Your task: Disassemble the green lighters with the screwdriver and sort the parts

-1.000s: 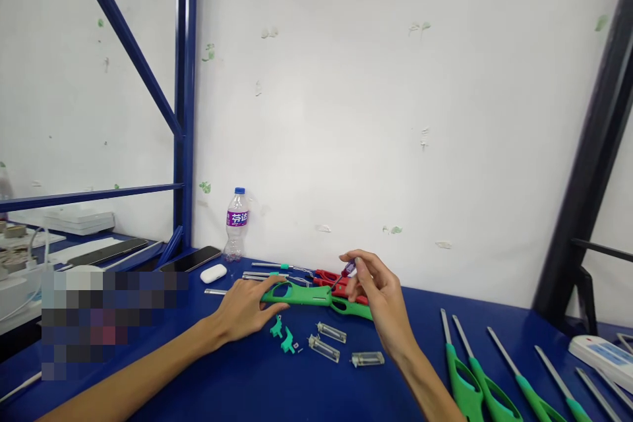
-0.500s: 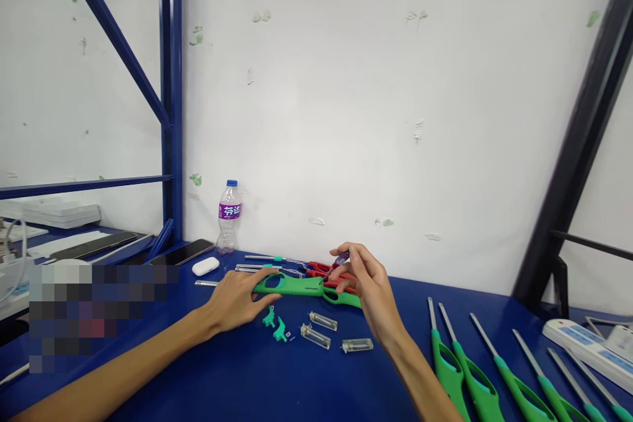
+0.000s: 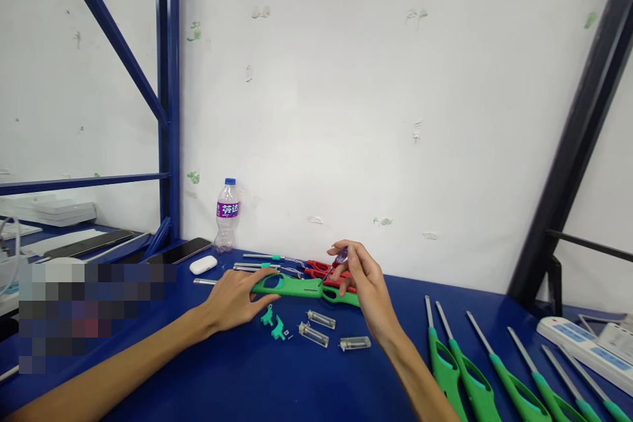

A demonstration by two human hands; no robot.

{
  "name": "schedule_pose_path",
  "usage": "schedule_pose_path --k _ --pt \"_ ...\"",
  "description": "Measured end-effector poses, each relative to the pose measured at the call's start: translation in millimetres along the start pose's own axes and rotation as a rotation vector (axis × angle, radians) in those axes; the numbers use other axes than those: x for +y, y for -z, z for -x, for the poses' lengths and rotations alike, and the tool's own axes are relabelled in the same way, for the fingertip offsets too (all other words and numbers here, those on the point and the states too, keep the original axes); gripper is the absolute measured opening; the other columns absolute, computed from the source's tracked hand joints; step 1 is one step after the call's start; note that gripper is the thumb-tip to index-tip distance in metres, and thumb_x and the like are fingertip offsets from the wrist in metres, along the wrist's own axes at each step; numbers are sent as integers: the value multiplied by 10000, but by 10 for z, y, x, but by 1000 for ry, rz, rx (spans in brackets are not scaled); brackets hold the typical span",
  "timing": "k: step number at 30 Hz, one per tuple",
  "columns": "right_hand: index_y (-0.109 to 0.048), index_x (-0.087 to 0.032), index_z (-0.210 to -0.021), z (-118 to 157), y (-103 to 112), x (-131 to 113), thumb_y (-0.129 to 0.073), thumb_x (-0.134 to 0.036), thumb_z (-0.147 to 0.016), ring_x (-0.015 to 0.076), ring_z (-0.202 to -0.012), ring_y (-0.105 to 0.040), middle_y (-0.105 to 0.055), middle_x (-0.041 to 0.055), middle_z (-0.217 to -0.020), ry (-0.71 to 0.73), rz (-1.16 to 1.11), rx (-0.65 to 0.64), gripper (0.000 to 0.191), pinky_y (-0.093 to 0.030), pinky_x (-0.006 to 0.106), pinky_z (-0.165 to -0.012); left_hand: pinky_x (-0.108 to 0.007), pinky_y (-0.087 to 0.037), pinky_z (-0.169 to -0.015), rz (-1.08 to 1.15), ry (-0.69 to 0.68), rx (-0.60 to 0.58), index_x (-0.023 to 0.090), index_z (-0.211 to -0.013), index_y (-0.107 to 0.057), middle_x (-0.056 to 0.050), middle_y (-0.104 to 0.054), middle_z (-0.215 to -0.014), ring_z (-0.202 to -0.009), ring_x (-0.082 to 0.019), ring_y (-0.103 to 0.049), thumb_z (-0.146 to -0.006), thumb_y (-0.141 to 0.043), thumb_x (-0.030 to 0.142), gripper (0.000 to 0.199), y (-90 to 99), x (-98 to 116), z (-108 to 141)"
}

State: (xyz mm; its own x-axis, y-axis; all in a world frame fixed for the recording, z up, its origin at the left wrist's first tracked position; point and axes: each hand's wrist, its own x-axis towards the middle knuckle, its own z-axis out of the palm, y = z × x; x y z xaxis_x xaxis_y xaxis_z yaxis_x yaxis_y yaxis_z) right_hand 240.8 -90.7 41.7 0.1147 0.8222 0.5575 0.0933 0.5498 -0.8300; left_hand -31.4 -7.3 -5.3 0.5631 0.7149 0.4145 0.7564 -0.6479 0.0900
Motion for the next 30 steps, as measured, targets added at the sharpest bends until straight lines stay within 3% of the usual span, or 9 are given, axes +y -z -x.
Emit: schedule_pose_path --k 4,7,10,13,18,21,23,26,30 --pt "-685 -243 -1027 11 -8 13 -625 -660 -976 135 -670 -560 -628 41 -1010 7 62 -3 424 -479 259 -535 -413 -614 -834 -6 11 1 169 -1313 -639 -50 -721 -1026 -851 -186 -713 -1038 -626 520 447 -9 -16 -18" --pt "-740 -226 -973 7 -11 13 -671 -657 -948 112 -627 -508 -639 40 -1038 23 169 -7 437 -488 278 -603 -419 -613 -843 -13 6 -7 170 -1308 -643 -53 -721 -1037 -866 -191 -714 -1033 -633 523 448 -20 -25 -24" --pt "-774 -249 -1037 -11 -3 9 -605 -666 -989 181 -877 -622 -676 52 -1117 36 269 -30 453 -513 301 -820 -418 -612 -842 -18 4 -18 170 -1296 -649 -49 -720 -1019 -862 -191 -713 -1029 -635 533 451 -33 -25 -24" --pt "-744 -235 -993 -41 30 29 -484 -701 -1031 229 -1020 -644 -704 57 -1021 44 329 -62 535 -502 329 -919 -419 -611 -844 -20 23 -18 169 -1289 -652 -48 -720 -1015 -861 -190 -712 -1027 -639 531 446 -45 -17 -27" --pt "-535 -237 -887 -60 111 66 -284 -692 -1087 174 -754 -581 -544 -19 -746 98 436 55 557 -489 306 -745 -419 -612 -848 3 50 2 168 -1293 -649 -50 -720 -1026 -869 -191 -714 -1036 -631 517 434 -53 2 -31" --pt "-557 -217 -829 -27 116 85 -476 -643 -1062 138 -600 -475 -446 -60 -644 88 606 26 493 -404 279 -613 -418 -613 -847 17 45 14 168 -1299 -647 -47 -722 -1021 -861 -189 -715 -1034 -636 514 435 -47 8 -27" --pt "-643 -195 -853 -4 98 112 -585 -564 -1039 138 -623 -505 -539 -43 -681 87 735 -37 418 -405 281 -624 -416 -613 -842 18 44 19 168 -1301 -646 -45 -721 -1012 -851 -187 -714 -1034 -637 512 436 -44 10 -24" --pt "-715 -192 -975 13 76 164 -576 -430 -1069 163 -774 -613 -685 11 -876 113 882 -112 291 -475 318 -733 -415 -614 -839 13 44 26 167 -1305 -645 -43 -721 -1002 -844 -186 -714 -1036 -634 513 438 -44 9 -25" --pt "-725 -190 -1049 7 91 213 -562 -305 -1084 160 -812 -630 -685 17 -958 131 1011 -145 203 -503 322 -755 -416 -614 -839 8 48 34 167 -1302 -646 -41 -721 -994 -842 -186 -715 -1038 -631 513 436 -51 1 -29"
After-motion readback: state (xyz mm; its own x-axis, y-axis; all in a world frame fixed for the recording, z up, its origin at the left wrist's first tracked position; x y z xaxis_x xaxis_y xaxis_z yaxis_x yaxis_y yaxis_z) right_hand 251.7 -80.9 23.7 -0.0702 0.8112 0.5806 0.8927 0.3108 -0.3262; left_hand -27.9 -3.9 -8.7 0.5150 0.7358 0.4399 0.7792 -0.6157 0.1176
